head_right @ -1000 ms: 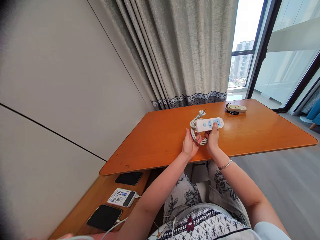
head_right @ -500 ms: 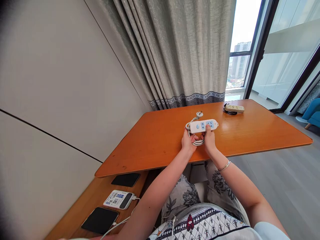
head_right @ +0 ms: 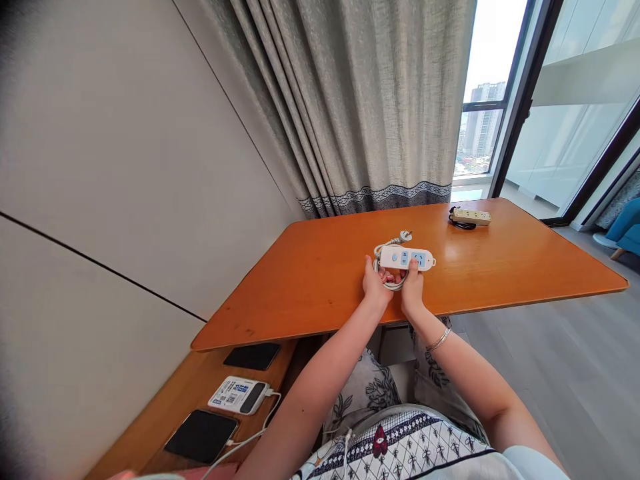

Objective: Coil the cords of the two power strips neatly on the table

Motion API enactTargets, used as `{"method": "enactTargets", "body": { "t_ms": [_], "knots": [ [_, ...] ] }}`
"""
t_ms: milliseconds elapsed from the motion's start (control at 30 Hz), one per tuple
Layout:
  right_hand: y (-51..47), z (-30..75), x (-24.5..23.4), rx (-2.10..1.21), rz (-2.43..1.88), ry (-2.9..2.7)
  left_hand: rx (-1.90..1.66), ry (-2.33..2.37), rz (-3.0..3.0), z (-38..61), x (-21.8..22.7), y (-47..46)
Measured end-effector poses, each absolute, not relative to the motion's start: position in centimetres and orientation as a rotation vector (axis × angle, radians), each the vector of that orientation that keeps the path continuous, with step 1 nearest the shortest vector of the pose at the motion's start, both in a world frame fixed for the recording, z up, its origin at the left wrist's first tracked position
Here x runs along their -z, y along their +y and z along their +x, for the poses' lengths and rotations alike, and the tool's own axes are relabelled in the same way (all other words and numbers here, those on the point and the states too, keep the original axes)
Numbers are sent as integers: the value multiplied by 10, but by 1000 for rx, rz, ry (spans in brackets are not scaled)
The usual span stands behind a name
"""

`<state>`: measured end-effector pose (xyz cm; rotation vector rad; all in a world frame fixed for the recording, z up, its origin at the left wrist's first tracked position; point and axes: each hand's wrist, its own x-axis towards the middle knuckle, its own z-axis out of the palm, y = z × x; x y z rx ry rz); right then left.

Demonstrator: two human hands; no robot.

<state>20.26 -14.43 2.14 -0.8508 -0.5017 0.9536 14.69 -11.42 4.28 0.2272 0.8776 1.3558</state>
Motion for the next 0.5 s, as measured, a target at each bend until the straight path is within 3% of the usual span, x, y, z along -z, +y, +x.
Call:
{"method": "enactTargets", "body": {
  "t_ms": [233,500],
  "knots": [
    [-132,239,-13,-940,-957,-561,-1217,862,461,146,-26,-103],
    [-88,386,-15,-573,-1385,-364,-1229,1067,1110,85,-4,-75]
  ]
}}
